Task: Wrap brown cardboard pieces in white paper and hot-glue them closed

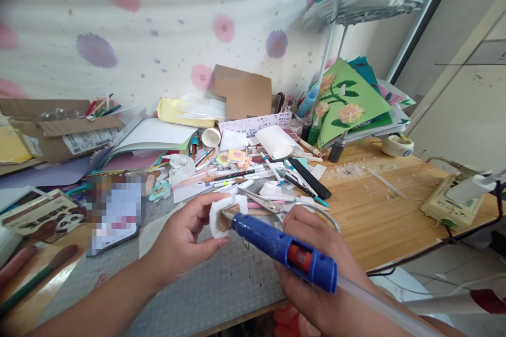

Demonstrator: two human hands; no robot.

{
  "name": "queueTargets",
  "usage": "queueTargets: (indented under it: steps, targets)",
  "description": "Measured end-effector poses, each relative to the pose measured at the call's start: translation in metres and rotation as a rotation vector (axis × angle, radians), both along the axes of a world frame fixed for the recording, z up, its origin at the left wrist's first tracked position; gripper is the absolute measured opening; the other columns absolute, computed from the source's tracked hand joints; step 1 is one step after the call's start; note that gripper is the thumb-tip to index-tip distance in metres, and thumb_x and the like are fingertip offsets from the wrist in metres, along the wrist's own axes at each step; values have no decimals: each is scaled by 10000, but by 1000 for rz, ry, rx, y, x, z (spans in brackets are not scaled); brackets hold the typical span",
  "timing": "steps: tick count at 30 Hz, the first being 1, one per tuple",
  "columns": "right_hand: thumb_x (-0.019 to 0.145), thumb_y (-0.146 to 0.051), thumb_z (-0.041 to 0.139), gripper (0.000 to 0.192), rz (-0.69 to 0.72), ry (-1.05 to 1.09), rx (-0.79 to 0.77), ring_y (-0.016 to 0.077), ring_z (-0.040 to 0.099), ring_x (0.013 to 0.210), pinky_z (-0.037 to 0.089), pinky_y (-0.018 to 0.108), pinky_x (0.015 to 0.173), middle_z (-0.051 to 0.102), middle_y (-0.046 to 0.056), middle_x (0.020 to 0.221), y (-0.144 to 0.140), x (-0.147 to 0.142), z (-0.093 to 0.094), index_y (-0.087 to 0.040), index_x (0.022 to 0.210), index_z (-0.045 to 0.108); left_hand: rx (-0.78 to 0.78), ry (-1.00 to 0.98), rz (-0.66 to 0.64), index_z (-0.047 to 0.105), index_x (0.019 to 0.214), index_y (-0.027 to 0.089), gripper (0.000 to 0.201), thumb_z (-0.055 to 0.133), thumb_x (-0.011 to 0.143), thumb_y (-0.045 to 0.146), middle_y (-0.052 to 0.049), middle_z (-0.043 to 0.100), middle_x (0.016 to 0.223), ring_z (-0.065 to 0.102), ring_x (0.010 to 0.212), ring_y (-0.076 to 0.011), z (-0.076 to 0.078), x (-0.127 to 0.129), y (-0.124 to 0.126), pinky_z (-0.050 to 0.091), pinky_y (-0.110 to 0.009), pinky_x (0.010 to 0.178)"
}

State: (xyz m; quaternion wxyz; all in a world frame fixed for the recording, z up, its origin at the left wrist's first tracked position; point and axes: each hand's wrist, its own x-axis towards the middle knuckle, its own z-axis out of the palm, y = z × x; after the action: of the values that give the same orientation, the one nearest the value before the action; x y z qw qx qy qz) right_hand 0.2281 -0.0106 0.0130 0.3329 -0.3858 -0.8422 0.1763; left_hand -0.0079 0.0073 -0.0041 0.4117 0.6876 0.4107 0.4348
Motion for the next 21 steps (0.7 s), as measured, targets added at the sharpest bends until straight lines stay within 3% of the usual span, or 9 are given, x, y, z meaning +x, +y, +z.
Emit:
queueTargets:
  steps: [10,18,21]
  targets:
    - [796,-160,454,118,-3,-87,31,143,516,612,444,273,533,516,8,697,1,3,2,-231,705,478,-10,-22,6,539,1138,294,533,697,671,92,8,647,1088,606,970,-147,2,1,-1,444,-231,879]
    - [756,-189,522,75,-104,-42,55,182,590,701,449,258,492,574,15,714,-2,7,3,-257,739,550,-56,-82,5,522,1140,251,533,698,662,94,-16,659,1084,615,986,-170,2,1,0,455,-273,887]
    - [777,-192,515,84,-109,2,-1,170,588,690,445,251,484,578,14,748,-4,6,2,-260,782,565,-59,-95,-10,514,1142,256,536,698,665,96,-15,656,1089,613,995,-170,1,0,1,457,-277,887]
